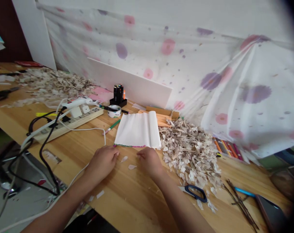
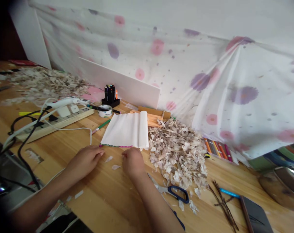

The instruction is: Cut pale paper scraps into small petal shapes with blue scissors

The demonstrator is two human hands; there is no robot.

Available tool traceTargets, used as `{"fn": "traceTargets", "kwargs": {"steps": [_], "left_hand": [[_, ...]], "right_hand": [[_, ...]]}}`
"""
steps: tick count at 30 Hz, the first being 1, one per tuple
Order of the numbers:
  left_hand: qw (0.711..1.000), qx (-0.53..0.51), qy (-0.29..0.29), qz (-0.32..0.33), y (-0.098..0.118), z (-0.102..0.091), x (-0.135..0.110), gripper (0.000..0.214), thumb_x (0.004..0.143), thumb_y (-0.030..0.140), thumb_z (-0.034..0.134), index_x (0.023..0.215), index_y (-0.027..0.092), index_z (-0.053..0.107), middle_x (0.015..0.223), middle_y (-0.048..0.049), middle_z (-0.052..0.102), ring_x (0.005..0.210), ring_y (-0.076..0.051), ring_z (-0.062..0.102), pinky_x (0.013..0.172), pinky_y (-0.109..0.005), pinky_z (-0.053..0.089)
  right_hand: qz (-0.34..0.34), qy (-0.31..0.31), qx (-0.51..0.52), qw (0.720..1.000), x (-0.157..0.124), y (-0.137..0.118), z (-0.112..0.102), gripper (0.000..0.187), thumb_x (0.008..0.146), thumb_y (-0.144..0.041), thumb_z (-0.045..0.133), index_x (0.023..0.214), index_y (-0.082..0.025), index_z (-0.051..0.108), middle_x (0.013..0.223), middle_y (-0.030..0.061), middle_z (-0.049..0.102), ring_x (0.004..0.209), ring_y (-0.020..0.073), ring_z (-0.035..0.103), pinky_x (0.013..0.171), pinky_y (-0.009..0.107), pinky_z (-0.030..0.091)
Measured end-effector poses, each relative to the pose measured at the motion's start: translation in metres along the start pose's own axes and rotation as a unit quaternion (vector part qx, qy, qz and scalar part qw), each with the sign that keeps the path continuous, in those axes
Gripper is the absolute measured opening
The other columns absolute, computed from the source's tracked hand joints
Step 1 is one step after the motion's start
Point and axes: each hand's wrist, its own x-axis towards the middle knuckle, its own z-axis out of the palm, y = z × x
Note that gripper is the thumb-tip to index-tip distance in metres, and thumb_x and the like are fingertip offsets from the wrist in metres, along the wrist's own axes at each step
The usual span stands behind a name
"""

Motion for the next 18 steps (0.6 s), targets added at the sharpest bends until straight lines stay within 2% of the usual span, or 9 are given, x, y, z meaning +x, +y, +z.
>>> {"fn": "traceTargets", "kwargs": {"steps": [2, 4, 6, 9, 12, 14, 18], "left_hand": [[1.000, 0.023, -0.006, 0.009, -0.002, -0.004, -0.005, 0.024, 0.082, 0.025, 0.049, 0.079, 0.022, 0.072, 0.085, -0.0094, 0.072, 0.084, -0.028, 0.062, 0.083, -0.042, 0.043], [0.999, 0.041, -0.013, 0.020, -0.005, -0.005, -0.015, 0.026, 0.083, 0.024, 0.047, 0.090, 0.021, 0.072, 0.095, -0.0108, 0.072, 0.091, -0.029, 0.061, 0.087, -0.045, 0.043], [0.997, 0.062, -0.018, 0.052, -0.007, -0.002, -0.031, 0.031, 0.084, 0.019, 0.044, 0.101, 0.022, 0.069, 0.104, -0.0094, 0.070, 0.098, -0.028, 0.060, 0.090, -0.045, 0.044], [0.990, 0.077, 0.015, 0.119, -0.010, 0.007, -0.055, 0.033, 0.085, 0.018, 0.042, 0.106, 0.022, 0.067, 0.105, -0.0086, 0.070, 0.100, -0.026, 0.061, 0.089, -0.042, 0.047], [0.984, 0.081, 0.037, 0.156, -0.012, 0.015, -0.072, 0.026, 0.086, 0.022, 0.048, 0.100, 0.021, 0.069, 0.098, -0.0085, 0.071, 0.094, -0.025, 0.062, 0.086, -0.040, 0.050], [0.982, 0.083, 0.040, 0.164, -0.014, 0.017, -0.076, 0.024, 0.086, 0.022, 0.050, 0.099, 0.021, 0.069, 0.097, -0.0084, 0.071, 0.094, -0.024, 0.062, 0.086, -0.039, 0.050], [0.981, 0.082, 0.043, 0.170, -0.012, 0.015, -0.076, 0.023, 0.086, 0.021, 0.050, 0.097, 0.020, 0.070, 0.094, -0.0082, 0.071, 0.092, -0.024, 0.063, 0.085, -0.038, 0.051]], "right_hand": [[-0.027, -0.002, -0.035, 0.999, -0.020, -0.002, -0.004, 0.029, 0.080, 0.000, 0.048, 0.082, -0.018, 0.071, 0.094, 0.0090, 0.069, 0.096, 0.0251, 0.056, 0.086, 0.035, 0.040], [-0.048, -0.015, -0.064, 0.997, -0.043, -0.005, -0.004, 0.027, 0.082, -0.003, 0.049, 0.088, -0.019, 0.070, 0.103, 0.0096, 0.068, 0.104, 0.0277, 0.054, 0.090, 0.038, 0.039], [-0.104, -0.036, -0.119, 0.987, -0.065, -0.007, 0.000, 0.038, 0.084, -0.006, 0.052, 0.117, -0.023, 0.061, 0.130, 0.0075, 0.057, 0.121, 0.0279, 0.044, 0.101, 0.041, 0.032], [-0.181, -0.081, -0.174, 0.965, -0.083, -0.003, 0.007, 0.044, 0.088, -0.023, 0.058, 0.131, -0.025, 0.047, 0.144, 0.0046, 0.044, 0.131, 0.0258, 0.035, 0.111, 0.042, 0.021], [-0.189, -0.100, -0.185, 0.959, -0.084, 0.003, 0.010, 0.043, 0.091, -0.034, 0.056, 0.131, -0.023, 0.047, 0.145, 0.0049, 0.044, 0.134, 0.0248, 0.031, 0.113, 0.045, 0.017], [-0.180, -0.099, -0.185, 0.961, -0.080, 0.004, 0.009, 0.045, 0.091, -0.036, 0.055, 0.132, -0.022, 0.046, 0.142, 0.0057, 0.047, 0.133, 0.0244, 0.033, 0.113, 0.046, 0.018], [-0.162, -0.093, -0.202, 0.961, -0.067, -0.003, 0.013, 0.048, 0.089, -0.038, 0.057, 0.132, -0.017, 0.048, 0.138, 0.0103, 0.051, 0.125, 0.0282, 0.043, 0.108, 0.047, 0.029]]}}
